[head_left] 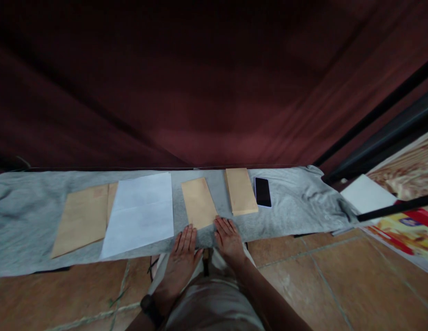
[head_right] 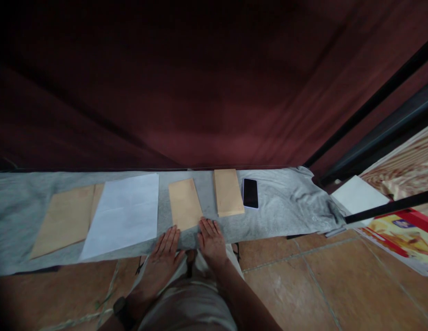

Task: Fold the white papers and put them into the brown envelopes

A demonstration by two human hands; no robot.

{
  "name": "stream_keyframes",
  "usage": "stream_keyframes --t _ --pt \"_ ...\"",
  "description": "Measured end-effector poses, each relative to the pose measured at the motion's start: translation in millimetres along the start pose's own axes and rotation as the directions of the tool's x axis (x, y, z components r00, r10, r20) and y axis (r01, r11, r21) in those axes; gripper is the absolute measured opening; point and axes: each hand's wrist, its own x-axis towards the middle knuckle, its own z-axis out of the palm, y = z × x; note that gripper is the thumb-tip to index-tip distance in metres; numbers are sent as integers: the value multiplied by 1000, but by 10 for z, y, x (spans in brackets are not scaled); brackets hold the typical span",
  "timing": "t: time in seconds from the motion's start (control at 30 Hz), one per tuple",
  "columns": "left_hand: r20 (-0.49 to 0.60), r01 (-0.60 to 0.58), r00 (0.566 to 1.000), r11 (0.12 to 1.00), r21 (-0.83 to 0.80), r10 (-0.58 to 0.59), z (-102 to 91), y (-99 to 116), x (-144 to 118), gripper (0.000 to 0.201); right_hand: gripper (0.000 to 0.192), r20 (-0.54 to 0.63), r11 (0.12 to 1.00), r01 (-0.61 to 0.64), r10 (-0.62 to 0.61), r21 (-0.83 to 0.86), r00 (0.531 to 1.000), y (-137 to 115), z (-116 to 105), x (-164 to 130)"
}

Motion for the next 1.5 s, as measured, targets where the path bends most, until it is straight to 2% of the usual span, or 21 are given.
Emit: stream_keyframes --t 0.2,0.4,0.53,0.6,0.7,0.8,0.87,0.93,0.97,1.0,1.03,1.1,1.13,1.17,1.2,1.23,1.3,1.5 --pt "-18 4 1000 999 37 -3 -89 -15 90 50 46 -37 998 -61 61 7 997 25 3 0" --pt "57 87 994 994 72 -91 -253 100 417 34 42 -98 966 -257 257 10 961 -77 89 122" --pt "98 99 989 990 101 -109 -319 164 555 28 35 -80 921 -356 372 158 925 -72 92 258" --pt "115 102 987 989 108 -114 -341 178 604 27 30 -57 845 -409 453 344 890 -48 82 323" --pt "150 125 979 987 97 -138 -379 189 686 29 24 15 678 -434 529 594 848 -50 66 398" --pt "174 201 964 979 29 -203 -425 181 775 30 24 96 504 -384 506 774 857 -145 38 452" --pt "163 293 947 951 -100 -275 -456 156 838 30 31 120 411 -338 471 847 874 -245 1 489" --pt "132 413 911 853 -318 -392 -477 123 907 24 37 101 414 -308 450 857 887 -341 -55 522" --pt "123 470 874 757 -453 -469 -480 110 942 21 38 79 450 -293 435 843 897 -381 -88 534" --pt "137 508 828 622 -596 -544 -475 104 974 19 38 50 514 -275 409 813 911 -414 -120 540" --pt "177 516 778 451 -729 -603 -462 108 999 20 39 18 598 -253 371 760 929 -438 -148 538" --pt "313 448 691 46 -893 -651 -412 147 1016 28 44 -26 769 -189 258 611 966 -465 -179 506" --pt "383 392 662 -138 -910 -644 -376 181 1004 32 48 -30 836 -149 194 528 981 -469 -178 478" --pt "438 341 642 -278 -898 -629 -335 219 980 35 53 -23 888 -108 132 448 991 -468 -166 443" --pt "484 307 625 -377 -874 -613 -293 257 946 37 57 -5 925 -69 76 374 997 -463 -144 405" --pt "519 295 612 -437 -850 -596 -251 292 905 36 61 20 950 -33 28 310 999 -454 -115 366" --pt "567 310 607 -492 -814 -557 -181 339 823 30 64 74 977 19 -36 212 997 -432 -53 297" --pt "602 319 641 -549 -773 -476 -167 333 738 20 67 138 990 59 -76 125 988 -386 28 254"
